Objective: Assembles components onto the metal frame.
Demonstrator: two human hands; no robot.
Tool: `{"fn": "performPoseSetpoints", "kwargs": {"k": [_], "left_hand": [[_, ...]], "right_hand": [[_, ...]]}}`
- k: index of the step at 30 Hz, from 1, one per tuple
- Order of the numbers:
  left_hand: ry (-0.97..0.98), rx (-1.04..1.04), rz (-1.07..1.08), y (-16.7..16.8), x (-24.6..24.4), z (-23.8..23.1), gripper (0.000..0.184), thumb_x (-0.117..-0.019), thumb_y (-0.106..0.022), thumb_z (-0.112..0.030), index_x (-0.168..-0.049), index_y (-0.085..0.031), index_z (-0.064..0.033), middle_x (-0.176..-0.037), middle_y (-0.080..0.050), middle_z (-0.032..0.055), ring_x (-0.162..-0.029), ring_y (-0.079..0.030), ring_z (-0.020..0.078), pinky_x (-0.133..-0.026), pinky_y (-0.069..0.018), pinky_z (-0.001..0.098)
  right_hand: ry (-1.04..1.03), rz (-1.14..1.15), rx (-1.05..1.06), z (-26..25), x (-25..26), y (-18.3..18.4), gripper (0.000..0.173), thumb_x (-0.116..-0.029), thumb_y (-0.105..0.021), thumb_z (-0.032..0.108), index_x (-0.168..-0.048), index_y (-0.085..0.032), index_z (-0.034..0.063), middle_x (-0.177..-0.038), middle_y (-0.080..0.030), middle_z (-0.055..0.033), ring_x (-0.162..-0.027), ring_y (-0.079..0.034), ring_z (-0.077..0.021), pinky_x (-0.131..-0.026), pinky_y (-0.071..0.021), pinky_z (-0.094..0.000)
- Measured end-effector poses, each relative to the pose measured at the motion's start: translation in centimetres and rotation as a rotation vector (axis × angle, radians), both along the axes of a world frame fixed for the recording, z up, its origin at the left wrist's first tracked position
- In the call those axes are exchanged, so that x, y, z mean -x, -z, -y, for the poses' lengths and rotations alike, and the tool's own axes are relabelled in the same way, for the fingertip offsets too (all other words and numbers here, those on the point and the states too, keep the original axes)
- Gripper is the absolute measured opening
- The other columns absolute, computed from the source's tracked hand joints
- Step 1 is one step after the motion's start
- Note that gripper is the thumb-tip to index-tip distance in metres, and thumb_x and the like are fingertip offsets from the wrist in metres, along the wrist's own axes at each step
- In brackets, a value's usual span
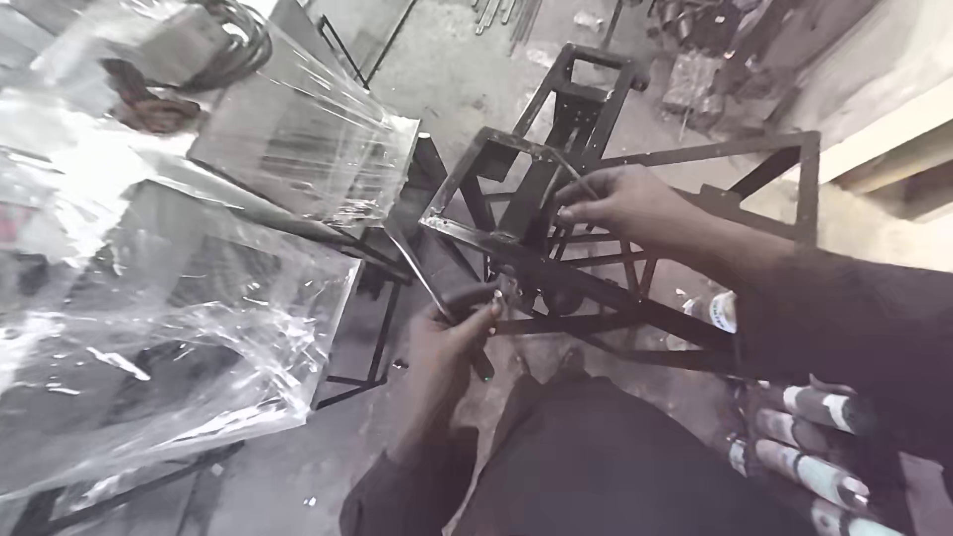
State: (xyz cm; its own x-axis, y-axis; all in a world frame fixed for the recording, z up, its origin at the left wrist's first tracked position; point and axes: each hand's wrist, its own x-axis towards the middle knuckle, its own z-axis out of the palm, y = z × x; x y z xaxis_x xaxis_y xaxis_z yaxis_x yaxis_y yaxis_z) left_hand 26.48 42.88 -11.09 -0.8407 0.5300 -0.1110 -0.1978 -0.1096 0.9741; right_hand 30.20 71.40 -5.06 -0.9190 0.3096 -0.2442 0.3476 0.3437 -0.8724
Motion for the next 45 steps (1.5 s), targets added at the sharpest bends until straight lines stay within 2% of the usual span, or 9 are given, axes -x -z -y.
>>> {"fn": "performPoseSetpoints", "kwargs": {"k": [2, 6, 17, 26, 30, 34, 37, 41, 45], "left_hand": [[-0.031, -0.017, -0.079, -1.2, 1.9, 0.1, 0.021, -0.0895, -0.072, -0.003, -0.110, -0.074, 0.0006, -0.082, -0.071, 0.0070, -0.052, -0.053, 0.0056, -0.047, -0.0467, 0.0209], [-0.032, -0.068, -0.094, -1.9, 3.1, 0.4, 0.017, -0.0890, -0.074, -0.004, -0.106, -0.075, -0.0022, -0.080, -0.072, 0.0057, -0.051, -0.053, 0.0046, -0.047, -0.0468, 0.0194], [-0.076, -0.010, 0.040, 0.8, 3.9, 0.3, 0.018, -0.0881, -0.076, -0.004, -0.105, -0.074, -0.0004, -0.080, -0.072, 0.0080, -0.048, -0.052, 0.0067, -0.043, -0.0458, 0.0217], [-0.119, 0.106, -0.261, 0.5, 6.2, -1.8, 0.019, -0.0842, -0.081, -0.006, -0.103, -0.076, -0.0081, -0.069, -0.065, -0.0009, -0.048, -0.049, 0.0063, -0.044, -0.0434, 0.0218], [-0.112, 0.141, -0.238, 0.6, 6.3, -2.9, 0.019, -0.0840, -0.080, -0.002, -0.102, -0.075, -0.0072, -0.077, -0.071, -0.0013, -0.052, -0.055, 0.0040, -0.047, -0.0471, 0.0204], [-0.123, 0.198, -0.251, 0.4, 6.5, -4.3, 0.018, -0.0846, -0.081, -0.003, -0.102, -0.076, -0.0071, -0.081, -0.074, -0.0008, -0.063, -0.064, 0.0050, -0.059, -0.0554, 0.0220], [-0.131, 0.209, -0.289, 0.4, 6.6, -5.3, 0.019, -0.0839, -0.082, -0.003, -0.102, -0.076, -0.0058, -0.086, -0.073, 0.0005, -0.070, -0.067, 0.0059, -0.065, -0.0586, 0.0230], [-0.124, 0.204, -0.293, 0.2, 6.7, -6.0, 0.017, -0.0852, -0.081, -0.004, -0.101, -0.075, -0.0048, -0.090, -0.073, 0.0027, -0.070, -0.069, 0.0082, -0.066, -0.0612, 0.0256], [-0.110, 0.308, -0.381, -0.4, 6.7, -6.5, 0.013, -0.0881, -0.079, -0.010, -0.101, -0.075, -0.0080, -0.084, -0.073, -0.0028, -0.056, -0.059, 0.0010, -0.055, -0.0528, 0.0204]], "right_hand": [[0.036, 0.005, 0.011, -0.4, 3.3, 1.0, 0.015, -0.0893, -0.080, 0.015, -0.102, -0.078, 0.0090, -0.084, -0.073, -0.0017, -0.068, -0.064, -0.0086, -0.064, -0.0527, -0.0279], [0.050, 0.133, -0.025, -0.6, 7.2, 2.5, 0.016, -0.0886, -0.081, 0.018, -0.099, -0.077, 0.0067, -0.086, -0.076, -0.0054, -0.073, -0.071, -0.0137, -0.072, -0.0599, -0.0345], [0.028, 0.150, -0.205, 0.5, 8.7, 3.5, 0.011, -0.0874, -0.083, 0.024, -0.094, -0.081, 0.0153, -0.085, -0.077, 0.0000, -0.078, -0.071, -0.0106, -0.079, -0.0577, -0.0373], [0.065, -0.020, -0.026, -1.1, 7.5, 4.6, 0.023, -0.1025, -0.064, 0.026, -0.111, -0.074, 0.0076, -0.094, -0.075, -0.0024, -0.084, -0.071, -0.0089, -0.080, -0.0591, -0.0318], [0.039, -0.065, -0.236, -2.2, 6.6, 4.4, 0.021, -0.1032, -0.061, 0.023, -0.116, -0.070, 0.0083, -0.089, -0.070, -0.0023, -0.074, -0.065, -0.0094, -0.072, -0.0563, -0.0317], [-0.096, -0.078, -0.702, -2.6, 6.2, 3.5, 0.025, -0.1024, -0.061, 0.025, -0.119, -0.067, 0.0073, -0.096, -0.073, -0.0111, -0.086, -0.071, -0.0268, -0.081, -0.0568, -0.0517], [-0.181, -0.154, -0.849, -3.1, 6.7, 3.4, 0.024, -0.1009, -0.062, 0.023, -0.110, -0.073, 0.0043, -0.101, -0.073, -0.0156, -0.095, -0.071, -0.0325, -0.088, -0.0555, -0.0536], [-0.104, -0.021, -0.520, -2.4, 7.0, 2.9, 0.020, -0.1006, -0.062, 0.022, -0.115, -0.069, 0.0086, -0.095, -0.071, -0.0075, -0.084, -0.068, -0.0190, -0.080, -0.0546, -0.0443], [-0.048, 0.047, -0.066, -0.4, 5.8, 1.9, 0.017, -0.1040, -0.055, 0.012, -0.119, -0.059, 0.0037, -0.083, -0.068, -0.0064, -0.065, -0.067, -0.0129, -0.062, -0.0589, -0.0312]]}}
